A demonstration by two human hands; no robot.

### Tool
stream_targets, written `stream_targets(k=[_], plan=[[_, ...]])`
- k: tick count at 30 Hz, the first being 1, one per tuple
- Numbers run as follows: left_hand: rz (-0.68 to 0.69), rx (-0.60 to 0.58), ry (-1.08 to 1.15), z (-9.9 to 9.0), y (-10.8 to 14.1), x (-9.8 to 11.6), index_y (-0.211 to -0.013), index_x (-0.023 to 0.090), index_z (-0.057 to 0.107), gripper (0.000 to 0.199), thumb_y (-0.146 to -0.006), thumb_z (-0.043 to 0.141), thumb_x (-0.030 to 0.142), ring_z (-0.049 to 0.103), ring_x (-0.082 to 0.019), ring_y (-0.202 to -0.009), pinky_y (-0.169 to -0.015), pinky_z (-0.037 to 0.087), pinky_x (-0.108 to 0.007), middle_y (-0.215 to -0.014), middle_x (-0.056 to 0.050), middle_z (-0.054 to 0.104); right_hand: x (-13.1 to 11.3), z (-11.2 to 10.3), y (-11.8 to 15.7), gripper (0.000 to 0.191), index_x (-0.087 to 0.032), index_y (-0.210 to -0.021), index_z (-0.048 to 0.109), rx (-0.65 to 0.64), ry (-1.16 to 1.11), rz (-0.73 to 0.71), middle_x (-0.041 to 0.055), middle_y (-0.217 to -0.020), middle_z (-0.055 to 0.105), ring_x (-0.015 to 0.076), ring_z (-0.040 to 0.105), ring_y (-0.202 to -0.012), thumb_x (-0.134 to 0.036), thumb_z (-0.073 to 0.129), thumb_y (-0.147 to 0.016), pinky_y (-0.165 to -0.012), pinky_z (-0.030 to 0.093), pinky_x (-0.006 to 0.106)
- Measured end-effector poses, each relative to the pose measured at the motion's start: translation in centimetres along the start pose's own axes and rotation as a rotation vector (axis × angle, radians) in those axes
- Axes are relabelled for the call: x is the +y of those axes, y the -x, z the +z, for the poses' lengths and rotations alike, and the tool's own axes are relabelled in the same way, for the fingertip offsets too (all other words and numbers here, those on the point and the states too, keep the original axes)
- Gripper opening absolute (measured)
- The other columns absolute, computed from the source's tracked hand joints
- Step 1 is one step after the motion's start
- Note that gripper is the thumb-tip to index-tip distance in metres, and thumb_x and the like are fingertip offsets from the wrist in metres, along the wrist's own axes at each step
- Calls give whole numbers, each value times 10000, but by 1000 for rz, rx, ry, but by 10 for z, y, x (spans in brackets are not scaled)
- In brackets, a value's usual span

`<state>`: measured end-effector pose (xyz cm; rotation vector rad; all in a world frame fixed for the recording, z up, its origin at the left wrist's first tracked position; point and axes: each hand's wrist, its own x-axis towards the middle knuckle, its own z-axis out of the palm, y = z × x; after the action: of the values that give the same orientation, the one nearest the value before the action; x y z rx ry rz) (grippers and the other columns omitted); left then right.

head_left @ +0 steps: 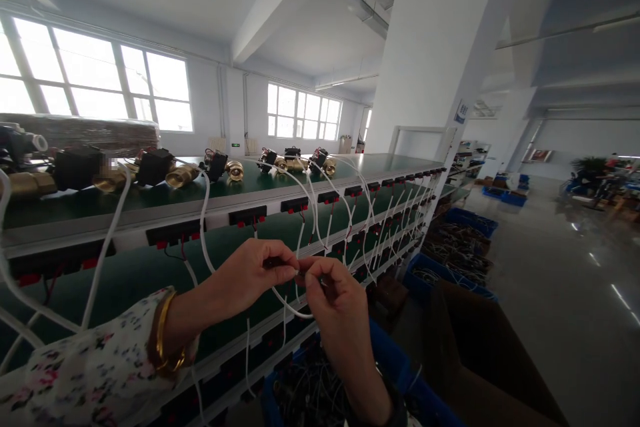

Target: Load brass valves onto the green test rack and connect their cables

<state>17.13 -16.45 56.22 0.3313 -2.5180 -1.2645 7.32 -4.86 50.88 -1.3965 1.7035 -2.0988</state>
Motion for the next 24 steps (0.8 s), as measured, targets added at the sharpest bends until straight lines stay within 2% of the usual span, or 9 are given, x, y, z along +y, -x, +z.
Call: stream_targets(k=[3,9,24], plan=[[14,-20,40,0,-3,-2,-793,141,611,167,-758,528,282,511,-117,-645,-612,386,-217,-697,1,585,0,-2,-2,85,-191,-691,512,-8,-85,42,58,-916,641,150,610,-745,-158,507,-769,-696,514,288],[30,36,-16,3,-3,-4,-787,146,606,139,-761,520,253,509,-116,-640,-603,381,-216,-710,3,578,0,-5,-3,99,-192,-675,486,-60,-34,26,66,-887,634,166,620,-766,-132,492,-753,-698,524,300],[53,76,-102,11,-4,1,-756,167,594,145,-772,506,281,492,-126,-666,-622,383,-227,-750,1,560,0,-7,-3,103,-209,-687,468,5,7,17,53,-856,637,155,603,-729,-138,466,-761,-646,518,279]])
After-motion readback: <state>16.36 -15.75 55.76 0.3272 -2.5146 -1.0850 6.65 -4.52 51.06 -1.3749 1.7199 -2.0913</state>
